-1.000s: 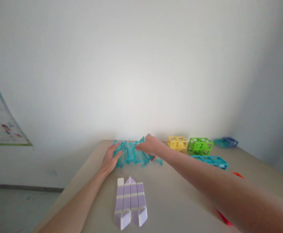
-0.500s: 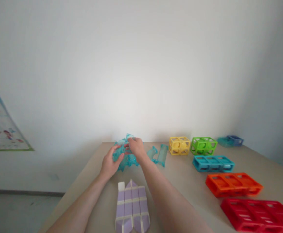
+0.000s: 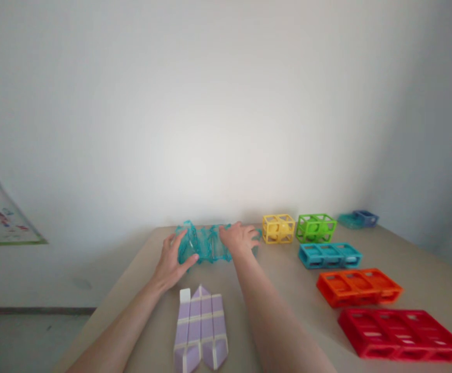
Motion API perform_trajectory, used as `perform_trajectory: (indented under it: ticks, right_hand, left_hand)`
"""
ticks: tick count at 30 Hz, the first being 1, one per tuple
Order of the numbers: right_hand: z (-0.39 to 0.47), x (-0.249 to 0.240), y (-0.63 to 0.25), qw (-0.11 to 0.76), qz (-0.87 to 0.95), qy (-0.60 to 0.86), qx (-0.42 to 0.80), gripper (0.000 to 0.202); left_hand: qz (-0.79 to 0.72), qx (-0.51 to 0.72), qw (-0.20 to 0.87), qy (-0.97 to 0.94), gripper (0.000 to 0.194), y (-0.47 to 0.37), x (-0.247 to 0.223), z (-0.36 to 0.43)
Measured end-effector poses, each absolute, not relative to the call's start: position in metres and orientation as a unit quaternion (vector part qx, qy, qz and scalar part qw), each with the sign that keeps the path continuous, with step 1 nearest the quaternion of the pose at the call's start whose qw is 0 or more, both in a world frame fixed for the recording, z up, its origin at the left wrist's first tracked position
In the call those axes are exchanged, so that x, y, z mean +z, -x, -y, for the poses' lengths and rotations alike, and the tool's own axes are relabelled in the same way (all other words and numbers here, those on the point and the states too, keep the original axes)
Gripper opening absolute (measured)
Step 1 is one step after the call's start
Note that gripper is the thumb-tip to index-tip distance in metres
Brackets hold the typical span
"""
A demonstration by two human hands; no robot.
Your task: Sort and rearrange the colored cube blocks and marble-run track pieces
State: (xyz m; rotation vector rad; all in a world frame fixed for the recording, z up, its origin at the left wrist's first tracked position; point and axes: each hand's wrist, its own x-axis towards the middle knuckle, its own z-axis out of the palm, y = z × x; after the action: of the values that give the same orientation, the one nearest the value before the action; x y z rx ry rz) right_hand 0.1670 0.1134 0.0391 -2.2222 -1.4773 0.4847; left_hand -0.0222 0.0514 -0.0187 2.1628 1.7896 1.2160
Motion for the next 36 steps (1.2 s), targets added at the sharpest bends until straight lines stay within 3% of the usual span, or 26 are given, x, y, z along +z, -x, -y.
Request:
perform_trajectory:
  ticks: [3, 6, 12, 16, 19, 24, 27, 30, 33, 36]
  right_hand:
    - [-0.116, 0.033, -0.167, 0.186, 0.528, 0.807, 0.189, 0.079]
    - [-0.118, 0.025, -0.16, 0.185, 0.55, 0.794, 0.183, 0.071]
    - [-0.111, 0.01, -0.141, 0.22, 0.609, 0.751, 0.131, 0.055]
    - [-0.107, 0.004, -0.136, 0.261, 0.633, 0.722, 0.095, 0.046]
    - [-0.103, 0.004, -0.142, 0.301, 0.633, 0.709, 0.074, 0.046]
    - [-0.062, 0.006, -0.163, 0.359, 0.654, 0.664, 0.044, 0.043]
    - [-0.014, 0.003, -0.18, 0.354, 0.754, 0.549, 0.068, 0.031]
    - [0.026, 0.001, -0.196, 0.311, 0.881, 0.315, 0.165, 0.047]
    - [0.036, 0.003, -0.202, 0.242, 0.901, 0.302, 0.199, 0.082]
    - [0.025, 0.006, -0.198, 0.208, 0.896, 0.343, 0.192, 0.089]
  left_hand:
    - [-0.602, 0.351, 0.058, -0.715, 0.094, 0.019, -0.022, -0.047]
    - [-0.603, 0.345, 0.056, -0.717, 0.096, 0.024, -0.026, -0.051]
    - [-0.585, 0.401, 0.06, -0.702, 0.083, 0.05, -0.03, -0.071]
    - [-0.569, 0.485, 0.081, -0.659, 0.05, 0.06, -0.029, -0.078]
    - [-0.568, 0.508, 0.073, -0.644, 0.042, 0.061, -0.026, -0.077]
    - [-0.543, 0.553, -0.072, -0.627, 0.038, 0.059, -0.016, -0.069]
    - [-0.512, 0.557, -0.156, -0.635, 0.034, 0.051, -0.009, -0.062]
    - [-0.471, 0.571, -0.168, -0.651, 0.026, 0.036, -0.003, -0.052]
    - [-0.412, 0.565, -0.097, -0.708, 0.017, 0.018, 0.0, -0.041]
    - [-0.37, 0.523, -0.018, -0.768, 0.014, 0.002, 0.0, -0.032]
